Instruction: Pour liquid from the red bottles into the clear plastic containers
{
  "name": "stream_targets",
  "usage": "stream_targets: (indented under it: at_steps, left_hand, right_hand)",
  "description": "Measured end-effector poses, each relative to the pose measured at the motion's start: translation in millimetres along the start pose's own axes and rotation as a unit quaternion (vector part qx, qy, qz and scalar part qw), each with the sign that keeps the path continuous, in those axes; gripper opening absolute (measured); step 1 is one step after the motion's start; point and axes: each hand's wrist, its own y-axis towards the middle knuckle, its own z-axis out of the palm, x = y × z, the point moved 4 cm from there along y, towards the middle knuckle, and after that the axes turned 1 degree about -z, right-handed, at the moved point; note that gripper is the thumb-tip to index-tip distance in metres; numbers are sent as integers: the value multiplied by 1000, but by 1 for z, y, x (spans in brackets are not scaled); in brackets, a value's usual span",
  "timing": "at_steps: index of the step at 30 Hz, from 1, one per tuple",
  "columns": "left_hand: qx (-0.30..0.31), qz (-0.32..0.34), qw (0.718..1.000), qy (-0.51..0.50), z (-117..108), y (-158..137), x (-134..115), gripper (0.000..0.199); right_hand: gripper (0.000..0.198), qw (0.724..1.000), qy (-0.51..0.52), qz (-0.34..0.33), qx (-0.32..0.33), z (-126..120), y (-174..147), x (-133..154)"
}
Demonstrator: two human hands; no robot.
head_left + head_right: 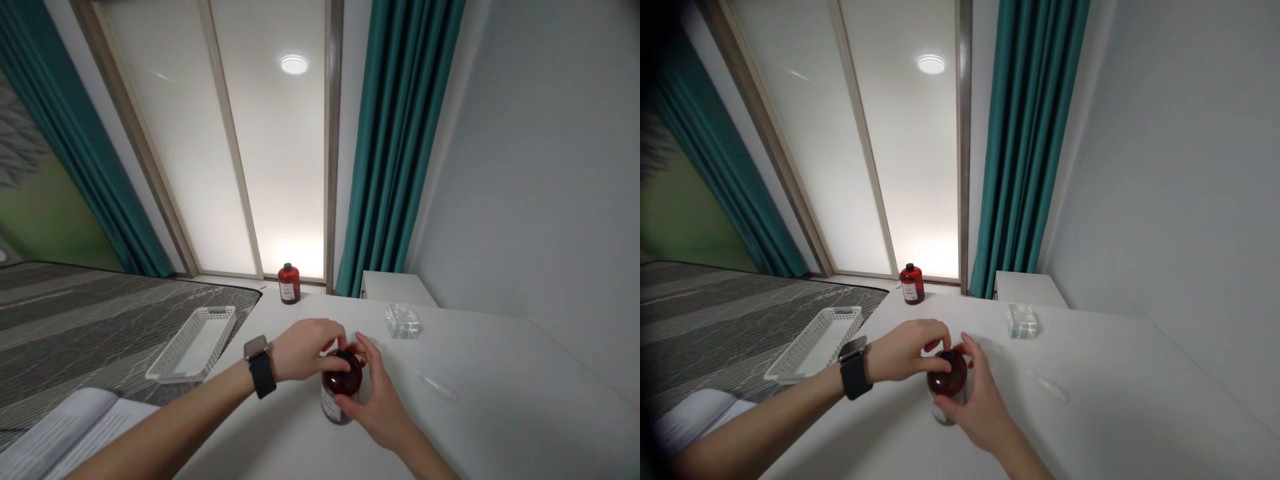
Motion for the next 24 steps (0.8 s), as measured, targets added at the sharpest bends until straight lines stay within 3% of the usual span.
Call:
stream_targets:
  at_steps: [3, 7, 12, 18, 24]
  left_hand:
    - [67, 22, 998, -2, -6, 5, -1, 22]
    - [51, 4, 996, 71, -17, 6, -4, 27]
    - [45, 40, 981, 185, -7, 15, -18, 30]
    - [120, 18, 966, 229, -5, 24, -19, 29]
    - [163, 101, 961, 199, -2, 28, -22, 18]
  right_hand:
    - [90, 1000, 3, -3, -2, 1, 1, 0]
    - [92, 1000, 5, -22, -9, 2, 2, 1]
    - [92, 1000, 10, 1, -20, 1, 1, 0]
    - [92, 1000, 21, 10, -17, 1, 2, 1]
    - [91, 999, 22, 32, -15, -3, 3, 1]
